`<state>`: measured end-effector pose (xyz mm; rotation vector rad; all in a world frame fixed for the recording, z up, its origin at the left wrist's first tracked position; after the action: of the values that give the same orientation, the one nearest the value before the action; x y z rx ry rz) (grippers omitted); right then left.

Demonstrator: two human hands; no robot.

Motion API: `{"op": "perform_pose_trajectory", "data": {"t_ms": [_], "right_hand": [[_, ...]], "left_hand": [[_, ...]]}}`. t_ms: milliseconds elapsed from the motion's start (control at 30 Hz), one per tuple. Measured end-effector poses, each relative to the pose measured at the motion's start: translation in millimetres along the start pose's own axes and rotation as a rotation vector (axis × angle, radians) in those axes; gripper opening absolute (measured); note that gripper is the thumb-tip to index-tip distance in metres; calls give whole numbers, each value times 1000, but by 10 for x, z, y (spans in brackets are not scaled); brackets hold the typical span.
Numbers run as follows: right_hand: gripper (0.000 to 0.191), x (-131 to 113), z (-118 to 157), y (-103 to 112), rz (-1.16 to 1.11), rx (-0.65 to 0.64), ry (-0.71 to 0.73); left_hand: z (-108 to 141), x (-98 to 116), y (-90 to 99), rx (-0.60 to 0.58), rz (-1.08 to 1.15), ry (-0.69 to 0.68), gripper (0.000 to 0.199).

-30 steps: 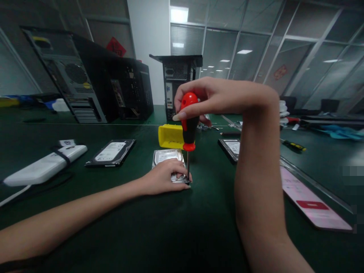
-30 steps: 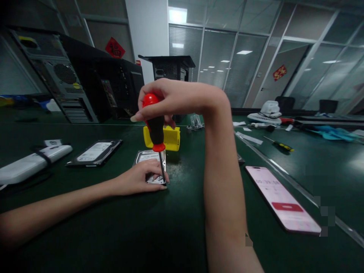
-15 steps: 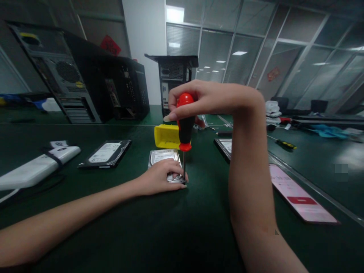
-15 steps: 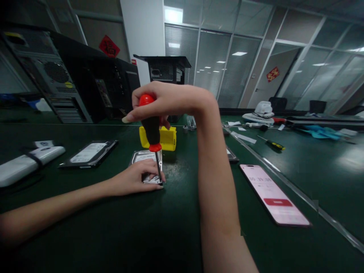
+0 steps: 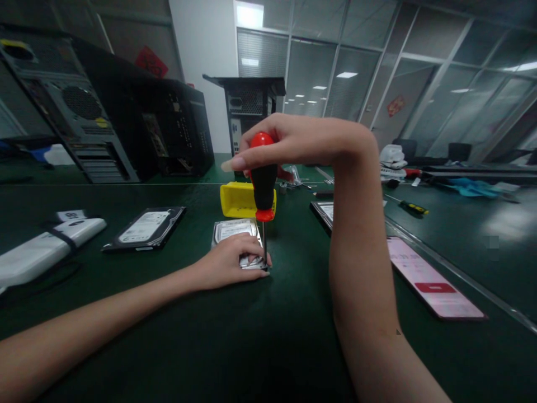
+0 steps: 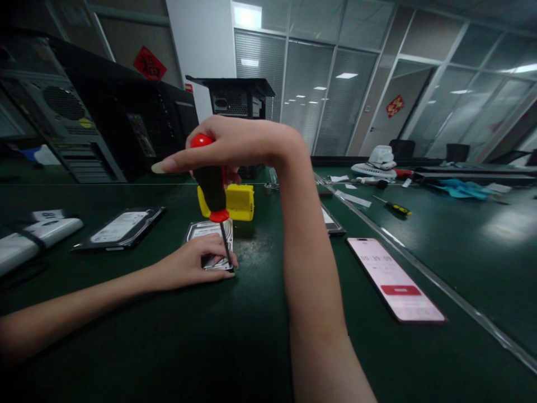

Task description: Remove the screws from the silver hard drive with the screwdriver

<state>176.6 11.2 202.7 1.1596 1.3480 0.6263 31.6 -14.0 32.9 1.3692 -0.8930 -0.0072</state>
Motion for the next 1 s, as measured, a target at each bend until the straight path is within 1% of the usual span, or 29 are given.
{"op": "perform_pose_trajectory", "data": {"t_ms": [167, 300, 433, 567, 700, 833, 1000], "right_hand": [[45, 56, 0, -3, -150, 74, -37], [40, 43, -1, -6, -180, 82, -27], [31, 28, -28, -13, -159, 75, 27], [29, 11, -30, -14, -150, 57, 30], [33, -26, -16, -8, -106, 22, 29], [35, -43, -11, 2, -38, 47, 27], [41, -19, -19, -2, -2, 43, 95]], "left_hand": [[-5, -3, -5, -1, 4, 0, 18], [-7, -12, -10, -2, 17, -2, 19], [-7, -5, -6, 2, 8, 3, 19], [-15, -6, -7, 11, 6, -4, 19], [-21, -30, -17, 14, 6, -6, 19], [-15, -50, -23, 20, 3, -21, 19], [-8, -49, -23, 14, 16, -23, 19]]}}
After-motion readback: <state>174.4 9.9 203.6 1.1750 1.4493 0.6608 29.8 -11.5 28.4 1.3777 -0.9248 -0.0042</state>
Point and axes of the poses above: each hand's wrist, its own z-axis away from the middle knuckle, its own y-axis out of the back of the hand, x = y × z, the point moved 2 cm from there along -z, towards the middle knuckle, and after that the axes turned 14 degrees about y, right-handed, at the moved point
